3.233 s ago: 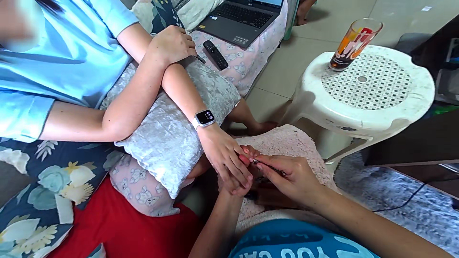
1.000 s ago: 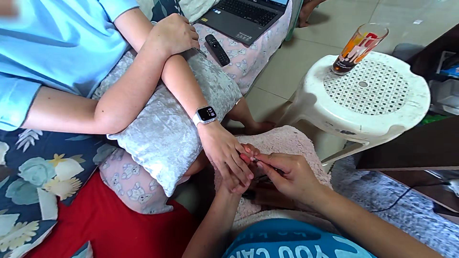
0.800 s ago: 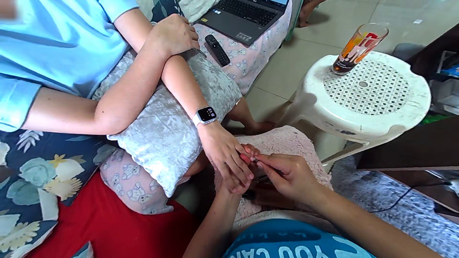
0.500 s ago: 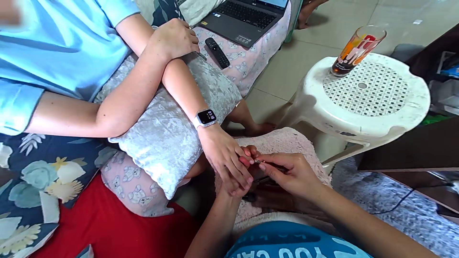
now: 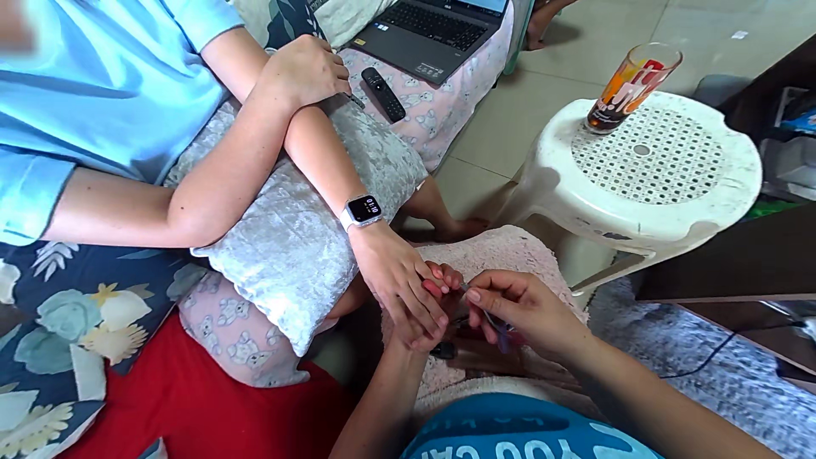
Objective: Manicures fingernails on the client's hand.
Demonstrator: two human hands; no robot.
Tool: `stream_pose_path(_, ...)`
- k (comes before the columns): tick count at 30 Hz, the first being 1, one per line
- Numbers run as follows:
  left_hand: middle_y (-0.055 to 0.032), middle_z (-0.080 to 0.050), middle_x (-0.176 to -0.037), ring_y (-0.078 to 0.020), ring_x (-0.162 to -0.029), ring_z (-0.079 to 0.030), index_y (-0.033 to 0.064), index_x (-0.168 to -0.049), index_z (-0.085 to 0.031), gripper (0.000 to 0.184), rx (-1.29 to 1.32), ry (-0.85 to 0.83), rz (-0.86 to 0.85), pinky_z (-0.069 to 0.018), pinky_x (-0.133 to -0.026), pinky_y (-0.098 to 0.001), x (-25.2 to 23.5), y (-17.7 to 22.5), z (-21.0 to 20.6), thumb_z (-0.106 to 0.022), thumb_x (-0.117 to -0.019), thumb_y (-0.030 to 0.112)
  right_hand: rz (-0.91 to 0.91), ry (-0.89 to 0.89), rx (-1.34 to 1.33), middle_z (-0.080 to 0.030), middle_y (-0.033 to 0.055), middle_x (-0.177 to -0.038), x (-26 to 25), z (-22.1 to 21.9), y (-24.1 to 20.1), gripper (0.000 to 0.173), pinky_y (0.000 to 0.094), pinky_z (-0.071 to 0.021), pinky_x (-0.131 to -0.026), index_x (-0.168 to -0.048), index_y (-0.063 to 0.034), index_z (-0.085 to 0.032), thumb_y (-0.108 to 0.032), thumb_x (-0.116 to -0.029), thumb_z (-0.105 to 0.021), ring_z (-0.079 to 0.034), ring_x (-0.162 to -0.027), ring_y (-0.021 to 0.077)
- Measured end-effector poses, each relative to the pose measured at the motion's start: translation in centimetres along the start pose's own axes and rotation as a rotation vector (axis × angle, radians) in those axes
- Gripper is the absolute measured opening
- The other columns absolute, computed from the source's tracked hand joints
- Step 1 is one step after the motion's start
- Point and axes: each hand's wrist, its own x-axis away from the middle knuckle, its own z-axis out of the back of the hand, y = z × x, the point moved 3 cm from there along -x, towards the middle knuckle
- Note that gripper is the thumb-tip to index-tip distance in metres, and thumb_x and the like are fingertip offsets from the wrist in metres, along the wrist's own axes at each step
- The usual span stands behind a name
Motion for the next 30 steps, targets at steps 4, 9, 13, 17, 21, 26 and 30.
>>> stream_pose_path(4,-0.0099,-0.07,-0.103,-0.0242,-0.102,-0.068,0.0042,-0.107,-0.069,0.025,0.029,0.025,-0.02,-0.0537,-0.095,-0.0405,0.05,0.0,-0.01,-0.064,-0.0971,0.026,-0.059,0.011,-0.045,-0.07,0.0017,-0.074,0.05,-0.11,0.29,0.024,0.0175,-0.0487,-0.045,-0.12,-0.0022,-0.072,-0.016,-0.1038,-0.061,-0.058,-0.051,0.0041)
stream_pose_path(9,-0.01,-0.07,-0.108,-0.0229,-0.104,-0.068,0.0043,-0.112,-0.069,0.028,0.014,-0.041,-0.011,-0.0545,-0.093,-0.0362,0.1,-0.03,0.42,-0.066,-0.0964,0.027,-0.117,-0.042,-0.159,-0.077,0.0089,-0.087,0.04,-0.2,0.55,0.027,0.0205,-0.0554,-0.051,-0.123,0.0012,-0.069,-0.013,-0.1064,-0.054,-0.07,-0.063,0.0097)
stream_pose_path(13,-0.0104,-0.07,-0.11,-0.0232,-0.104,-0.068,0.0043,-0.114,-0.068,0.03,0.021,-0.055,0.008,-0.0552,-0.091,-0.0356,0.23,0.01,0.53,-0.068,-0.0954,0.027,-0.132,-0.043,-0.202,-0.077,0.0106,-0.088,-0.05,-0.38,0.67,0.027,0.0215,-0.0569,-0.053,-0.123,0.0016,-0.07,-0.012,-0.1063,-0.054,-0.071,-0.066,0.0115)
stream_pose_path(17,-0.0103,-0.07,-0.11,-0.0229,-0.101,-0.069,0.0042,-0.116,-0.067,0.032,0.029,-0.064,0.018,-0.0562,-0.088,-0.0349,0.26,-0.03,0.47,-0.066,-0.096,0.03,-0.119,-0.052,-0.224,-0.077,0.0104,-0.089,-0.11,-0.47,0.79,0.027,0.021,-0.0568,-0.055,-0.122,0.0013,-0.071,-0.012,-0.1063,-0.054,-0.071,-0.066,0.0103)
stream_pose_path(21,-0.0098,-0.071,-0.107,-0.022,-0.099,-0.069,0.0052,-0.112,-0.07,0.026,-0.004,-0.039,0.006,-0.0564,-0.087,-0.0351,0.09,0.13,0.05,-0.067,-0.0952,0.026,-0.104,-0.049,-0.235,-0.077,0.0112,-0.088,-0.28,-0.53,0.81,0.026,0.0215,-0.057,-0.055,-0.12,0.0022,-0.071,-0.011,-0.1063,-0.053,-0.07,-0.064,0.0104)
stream_pose_path(26,-0.0089,-0.071,-0.107,-0.0211,-0.102,-0.069,0.0056,-0.112,-0.069,0.024,-0.06,-0.03,-0.016,-0.0555,-0.09,-0.0348,0.18,0.36,0.38,-0.066,-0.0965,0.024,-0.176,-0.028,-0.286,-0.076,0.0113,-0.085,-0.49,-0.57,0.8,0.025,0.0212,-0.0572,-0.056,-0.118,0.0026,-0.072,-0.009,-0.1054,-0.053,-0.069,-0.062,0.0102)
stream_pose_path(30,-0.0085,-0.071,-0.105,-0.0207,-0.098,-0.069,0.0054,-0.11,-0.07,0.024,-0.058,-0.001,-0.005,-0.0563,-0.088,-0.0342,0.21,0.41,0.28,-0.067,-0.0958,0.025,-0.233,-0.014,-0.306,-0.076,0.0095,-0.083,-0.66,-0.59,0.76,0.025,0.0194,-0.055,-0.054,-0.116,0.0024,-0.072,-0.009,-0.1046,-0.054,-0.067,-0.06,0.0079)
